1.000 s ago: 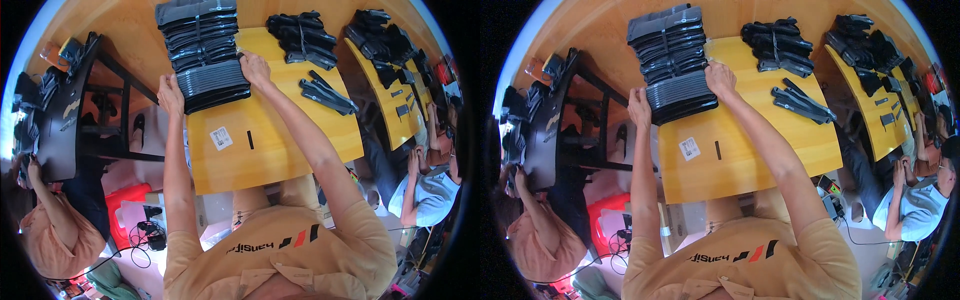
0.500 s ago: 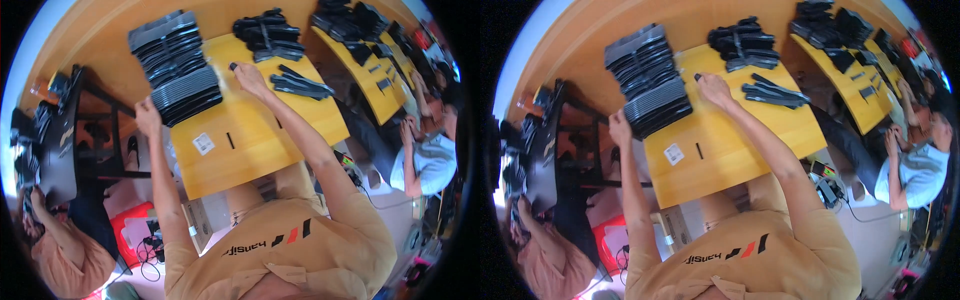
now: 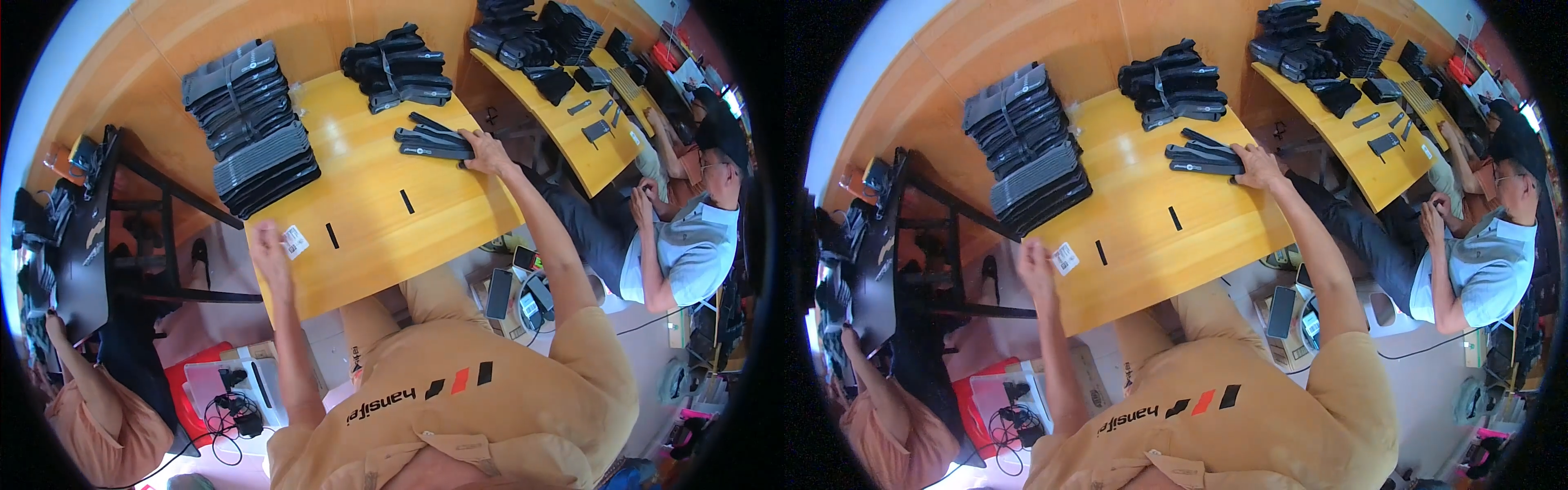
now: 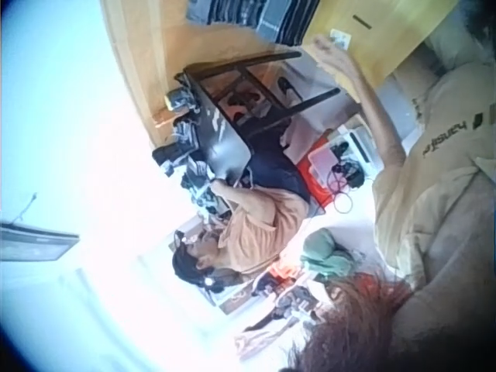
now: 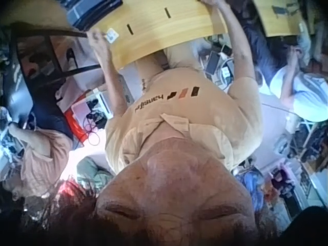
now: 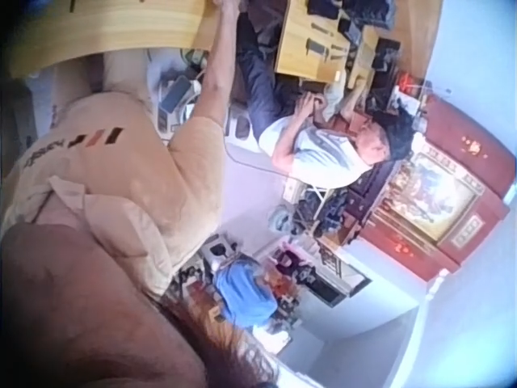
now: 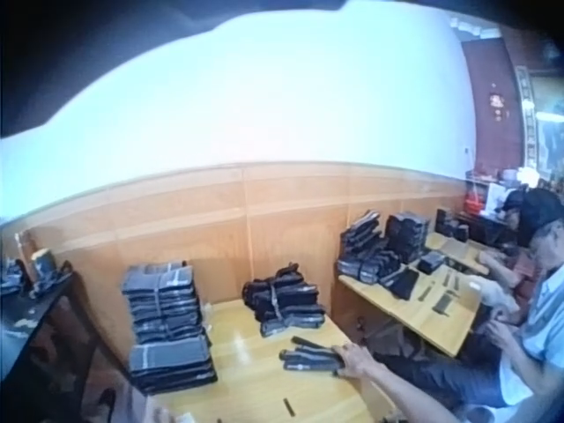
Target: Assembling plastic clips and buckles onto black straps at a workshop table.
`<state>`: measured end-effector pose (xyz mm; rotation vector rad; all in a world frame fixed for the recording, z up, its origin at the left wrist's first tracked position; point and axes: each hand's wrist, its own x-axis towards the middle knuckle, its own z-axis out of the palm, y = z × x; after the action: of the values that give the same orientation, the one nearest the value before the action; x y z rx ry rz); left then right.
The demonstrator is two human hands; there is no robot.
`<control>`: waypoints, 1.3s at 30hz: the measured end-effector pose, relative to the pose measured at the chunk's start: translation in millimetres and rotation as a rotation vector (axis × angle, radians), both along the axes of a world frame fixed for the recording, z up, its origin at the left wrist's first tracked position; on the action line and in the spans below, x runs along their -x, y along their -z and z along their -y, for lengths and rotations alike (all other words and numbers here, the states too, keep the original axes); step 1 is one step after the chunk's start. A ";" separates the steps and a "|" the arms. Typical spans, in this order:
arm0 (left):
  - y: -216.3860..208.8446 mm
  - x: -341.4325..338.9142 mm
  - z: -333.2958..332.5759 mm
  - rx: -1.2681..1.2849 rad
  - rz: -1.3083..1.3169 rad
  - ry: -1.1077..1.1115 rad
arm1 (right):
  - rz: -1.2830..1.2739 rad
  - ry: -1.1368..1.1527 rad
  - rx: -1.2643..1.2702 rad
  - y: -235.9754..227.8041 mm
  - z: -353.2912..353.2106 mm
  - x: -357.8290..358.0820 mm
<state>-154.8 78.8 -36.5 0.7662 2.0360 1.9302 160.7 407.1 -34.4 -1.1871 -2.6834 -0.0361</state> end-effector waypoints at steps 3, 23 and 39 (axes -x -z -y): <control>-11.6 -65.2 -24.0 0.055 0.167 0.209 | -0.160 0.022 0.103 2.2 5.7 -4.8; -13.5 -178.0 -67.6 -0.133 0.565 0.533 | -0.878 -0.160 1.403 -40.4 186.7 1.4; -49.9 -182.3 -36.7 -0.123 0.720 0.649 | -1.152 -0.013 1.535 -57.1 195.5 -10.1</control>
<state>27.5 115.5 13.4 0.5407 1.0810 1.6150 170.8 211.7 22.7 -0.8183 -1.3156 2.1504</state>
